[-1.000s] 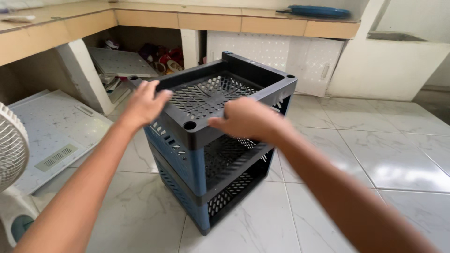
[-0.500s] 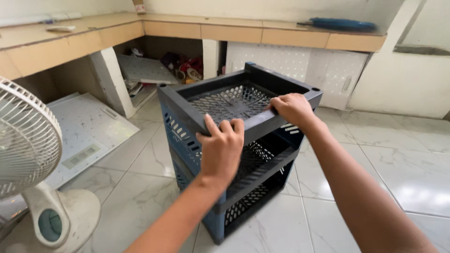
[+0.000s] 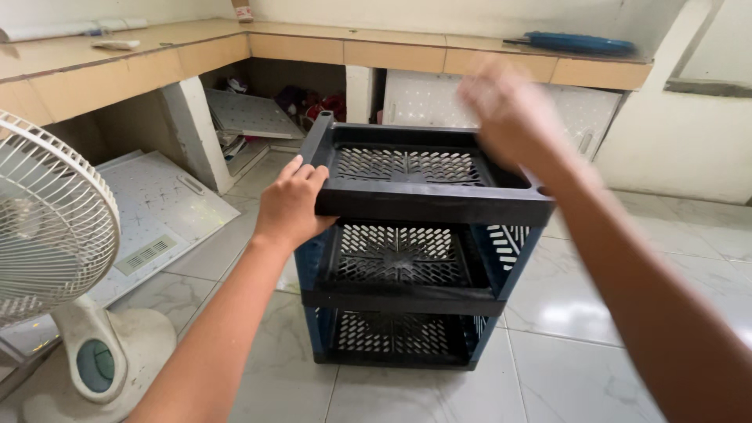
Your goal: The person assembles a collapsible plastic crate by unfolding and interlocking its side panels and base. They manipulate the black and blue panels by hand, snapping them together to form a two-tiered crate structure.
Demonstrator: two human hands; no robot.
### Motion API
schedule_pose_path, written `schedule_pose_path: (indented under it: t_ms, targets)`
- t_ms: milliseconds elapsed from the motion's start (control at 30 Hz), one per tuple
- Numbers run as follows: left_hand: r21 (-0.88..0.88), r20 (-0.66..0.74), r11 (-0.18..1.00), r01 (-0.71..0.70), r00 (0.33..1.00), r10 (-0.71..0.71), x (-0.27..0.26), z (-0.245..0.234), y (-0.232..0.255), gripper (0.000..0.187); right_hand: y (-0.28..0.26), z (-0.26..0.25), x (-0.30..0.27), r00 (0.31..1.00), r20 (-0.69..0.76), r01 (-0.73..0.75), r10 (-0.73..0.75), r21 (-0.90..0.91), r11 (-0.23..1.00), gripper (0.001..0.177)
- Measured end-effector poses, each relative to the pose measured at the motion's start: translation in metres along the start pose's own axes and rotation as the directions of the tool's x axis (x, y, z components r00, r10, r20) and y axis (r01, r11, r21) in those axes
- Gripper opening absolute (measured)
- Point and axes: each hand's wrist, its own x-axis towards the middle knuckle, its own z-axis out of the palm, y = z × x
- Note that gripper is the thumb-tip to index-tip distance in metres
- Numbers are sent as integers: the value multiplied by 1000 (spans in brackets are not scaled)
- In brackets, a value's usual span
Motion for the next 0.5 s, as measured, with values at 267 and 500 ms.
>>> schedule_pose_path:
  t_ms: [267, 500]
  targets:
    - [15, 70, 1000, 14, 997, -15, 1, -16, 13, 77, 81, 65, -46, 911, 282, -199, 301, -340, 919, 65]
    - [-2, 61, 995, 95, 994, -95, -9, -9, 16, 86, 97, 78, -54, 644, 339, -584, 686, -362, 727, 80]
